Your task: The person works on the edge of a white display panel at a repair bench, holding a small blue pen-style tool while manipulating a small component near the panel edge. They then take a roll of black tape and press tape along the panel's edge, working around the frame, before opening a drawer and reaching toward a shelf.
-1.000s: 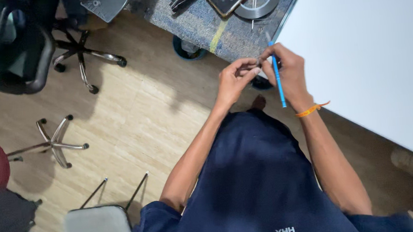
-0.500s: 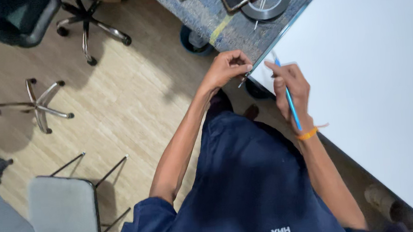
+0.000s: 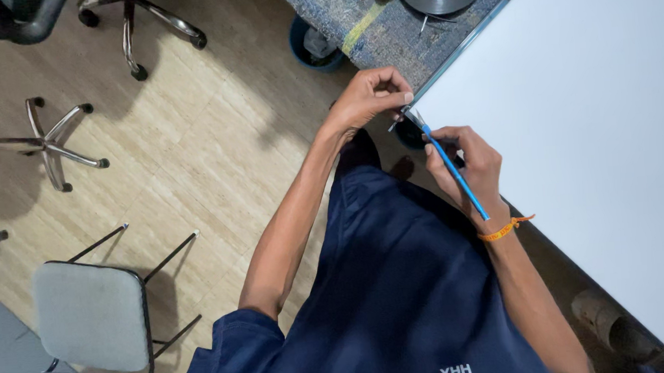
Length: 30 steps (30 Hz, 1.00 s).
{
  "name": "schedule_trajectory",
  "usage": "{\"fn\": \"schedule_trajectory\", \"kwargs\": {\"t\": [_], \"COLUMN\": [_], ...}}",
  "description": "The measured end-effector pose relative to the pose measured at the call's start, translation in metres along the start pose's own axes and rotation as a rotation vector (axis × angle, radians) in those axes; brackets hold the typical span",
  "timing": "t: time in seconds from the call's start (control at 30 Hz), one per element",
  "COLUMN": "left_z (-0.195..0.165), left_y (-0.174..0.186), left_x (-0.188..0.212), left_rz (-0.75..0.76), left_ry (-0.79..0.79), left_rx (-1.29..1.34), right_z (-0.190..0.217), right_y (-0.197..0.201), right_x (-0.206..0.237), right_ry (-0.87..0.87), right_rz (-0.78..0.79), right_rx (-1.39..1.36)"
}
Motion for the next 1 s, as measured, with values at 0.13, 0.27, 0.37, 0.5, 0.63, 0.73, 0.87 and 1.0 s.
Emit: {"fn": "schedule_trajectory", "kwargs": {"t": [0.13, 0.27, 0.37, 0.5, 0.63, 0.73, 0.87, 1.0], "left_z": [-0.035, -0.029, -0.016, -0.014, -0.033, -0.043, -0.044, -0.041], "left_y": [0.065, 0.090, 0.084, 0.057, 0.049, 0.042, 0.017, -0.013], "left_x": [0.034, 0.039, 0.021, -0.004, -0.035, -0.067, -0.089, -0.111], "left_rz": [-0.013, 0.000, -0.019, 0.007, 0.032, 0.023, 0.029, 0.022], "left_ry": [-0.001, 0.014, 0.028, 0.027, 0.028, 0.035, 0.022, 0.022], "left_rx": [-0.006, -0.004, -0.025, -0.010, -0.014, -0.033, -0.045, -0.047], "right_z": [0.055, 0.050, 0.021, 0.001, -0.017, -0.037, -0.057, -0.077], "right_y": [-0.064, -0.092, -0.083, -0.059, -0.044, -0.025, -0.001, 0.029], "right_x": [-0.044, -0.044, -0.037, -0.041, -0.067, -0.087, -0.092, -0.091], "right_ry": [0.078, 0.031, -0.003, 0.102, 0.121, 0.119, 0.083, 0.081], "right_rz": [0.025, 0.063, 0.058, 0.017, 0.007, 0.007, 0.007, 0.012], "right_rx": [0.008, 0.017, 0.024, 0.018, 0.026, 0.022, -0.006, 0.007]}}
Point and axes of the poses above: each hand's wrist, its own x-axis away from the middle knuckle, its own y-axis out of the back of the hand, z = x × y, the point moved 6 cm from there along -x, towards the middle knuckle, and after that the axes turned 7 degrees about y, right-handed, at the moved point
